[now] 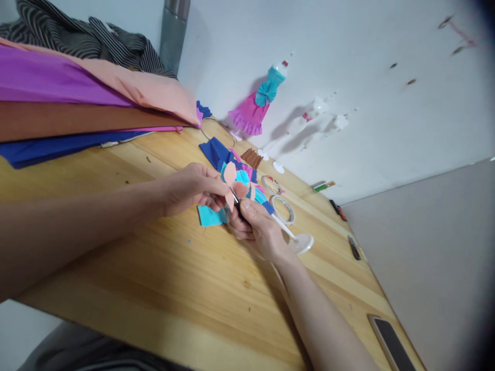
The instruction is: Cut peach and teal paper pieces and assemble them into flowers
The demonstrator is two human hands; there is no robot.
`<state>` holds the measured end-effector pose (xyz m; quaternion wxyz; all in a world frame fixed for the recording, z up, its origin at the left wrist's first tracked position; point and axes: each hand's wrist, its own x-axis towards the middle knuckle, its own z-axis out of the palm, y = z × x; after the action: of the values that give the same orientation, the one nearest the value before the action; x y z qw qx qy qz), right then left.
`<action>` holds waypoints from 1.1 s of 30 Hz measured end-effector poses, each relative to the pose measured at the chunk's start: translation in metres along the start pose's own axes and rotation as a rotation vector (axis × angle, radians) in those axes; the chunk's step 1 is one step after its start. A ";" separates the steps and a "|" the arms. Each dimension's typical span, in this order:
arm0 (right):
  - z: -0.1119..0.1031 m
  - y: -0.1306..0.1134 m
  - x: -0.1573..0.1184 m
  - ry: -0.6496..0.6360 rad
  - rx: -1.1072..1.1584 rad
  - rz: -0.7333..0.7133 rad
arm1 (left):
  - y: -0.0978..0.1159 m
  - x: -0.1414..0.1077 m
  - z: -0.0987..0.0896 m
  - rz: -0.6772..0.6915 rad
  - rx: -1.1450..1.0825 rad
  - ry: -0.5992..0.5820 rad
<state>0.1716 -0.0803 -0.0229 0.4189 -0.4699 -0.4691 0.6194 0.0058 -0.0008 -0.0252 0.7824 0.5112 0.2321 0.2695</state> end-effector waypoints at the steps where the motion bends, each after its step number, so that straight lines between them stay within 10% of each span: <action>1: 0.000 0.001 0.000 0.001 0.006 0.001 | 0.000 0.000 0.000 -0.004 0.003 -0.001; 33: 0.002 0.005 0.002 0.016 -0.024 0.000 | 0.005 -0.006 0.009 -0.100 0.023 0.011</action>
<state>0.1694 -0.0799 -0.0275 0.4167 -0.4799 -0.4733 0.6100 0.0065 -0.0092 -0.0164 0.7876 0.5066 0.2647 0.2301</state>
